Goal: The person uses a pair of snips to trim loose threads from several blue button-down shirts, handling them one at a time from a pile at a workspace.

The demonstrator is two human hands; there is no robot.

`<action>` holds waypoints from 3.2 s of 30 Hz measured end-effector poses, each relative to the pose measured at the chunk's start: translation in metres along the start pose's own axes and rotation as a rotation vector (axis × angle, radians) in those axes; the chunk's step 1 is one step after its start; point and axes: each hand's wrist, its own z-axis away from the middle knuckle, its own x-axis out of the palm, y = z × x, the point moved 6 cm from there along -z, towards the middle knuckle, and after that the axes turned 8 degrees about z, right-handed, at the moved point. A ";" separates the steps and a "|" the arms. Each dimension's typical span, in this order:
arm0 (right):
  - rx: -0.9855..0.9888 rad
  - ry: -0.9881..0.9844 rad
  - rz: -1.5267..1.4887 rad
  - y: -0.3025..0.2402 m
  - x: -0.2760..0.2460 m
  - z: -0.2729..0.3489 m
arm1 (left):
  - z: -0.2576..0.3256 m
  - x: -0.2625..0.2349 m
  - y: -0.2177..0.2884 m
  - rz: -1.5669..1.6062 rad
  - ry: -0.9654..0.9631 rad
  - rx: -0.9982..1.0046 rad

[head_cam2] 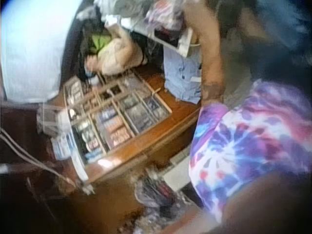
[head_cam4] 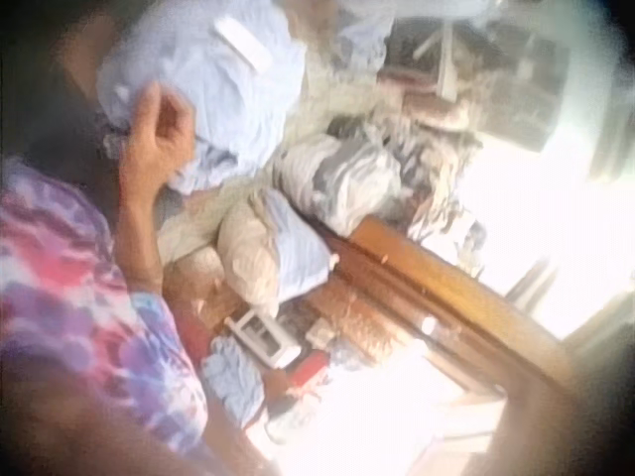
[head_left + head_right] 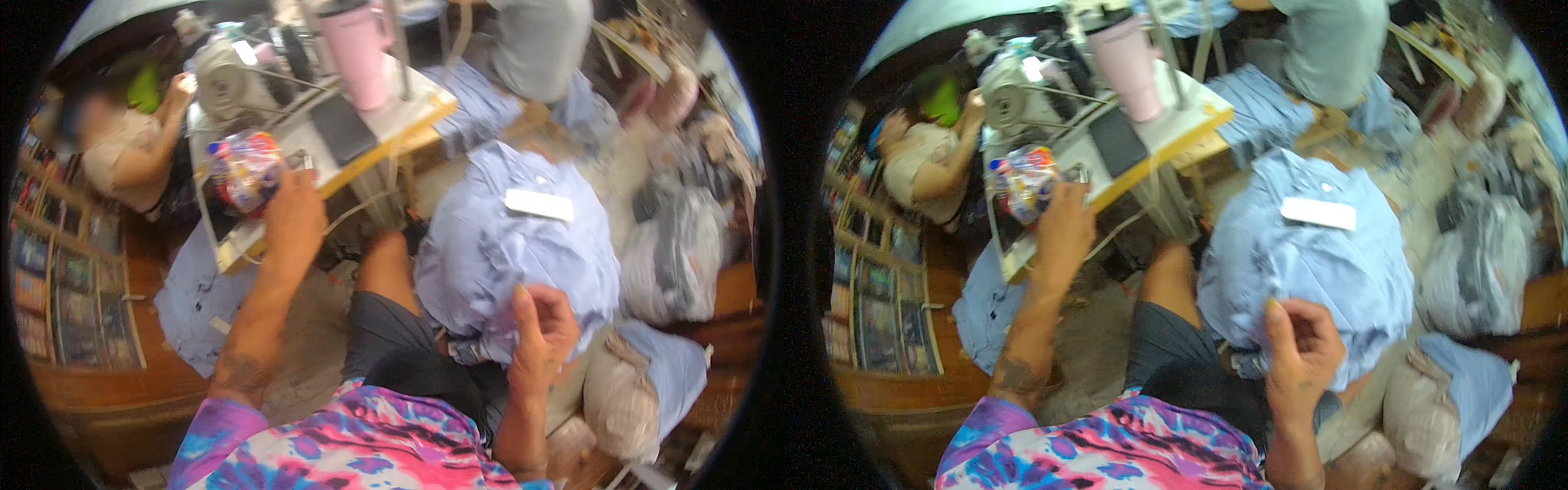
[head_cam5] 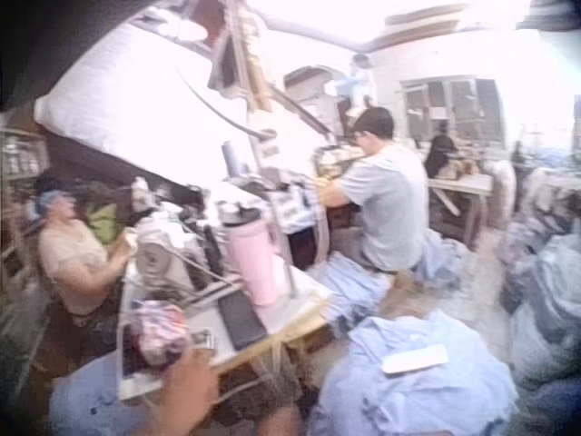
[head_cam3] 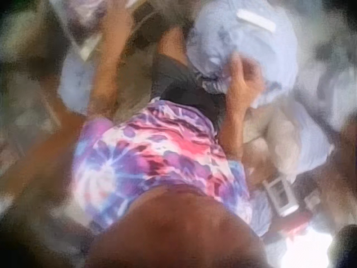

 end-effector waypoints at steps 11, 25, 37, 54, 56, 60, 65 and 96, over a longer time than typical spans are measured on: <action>-0.095 -0.056 0.010 0.009 0.017 -0.005 | 0.076 -0.004 0.013 1.696 -0.320 -0.522; -0.330 -0.091 0.434 0.011 0.025 0.002 | 0.117 0.023 0.156 1.611 -0.831 -0.348; -0.390 -0.121 0.441 0.002 0.022 0.006 | 0.110 0.025 0.153 1.347 -0.755 -0.091; -0.402 -0.175 0.486 -0.006 0.027 0.009 | 0.108 0.025 0.149 1.364 -0.764 -0.086; -0.401 -0.175 0.495 -0.007 0.027 0.009 | 0.108 0.025 0.148 1.359 -0.772 -0.087; -0.406 -0.169 0.502 -0.007 0.027 0.008 | 0.107 0.024 0.148 1.359 -0.778 -0.082; -0.451 -0.162 0.560 -0.009 0.030 0.009 | 0.107 0.026 0.149 1.378 -0.783 -0.101; -0.442 -0.163 0.590 -0.008 0.025 0.008 | 0.092 0.063 0.159 1.597 -0.886 -0.432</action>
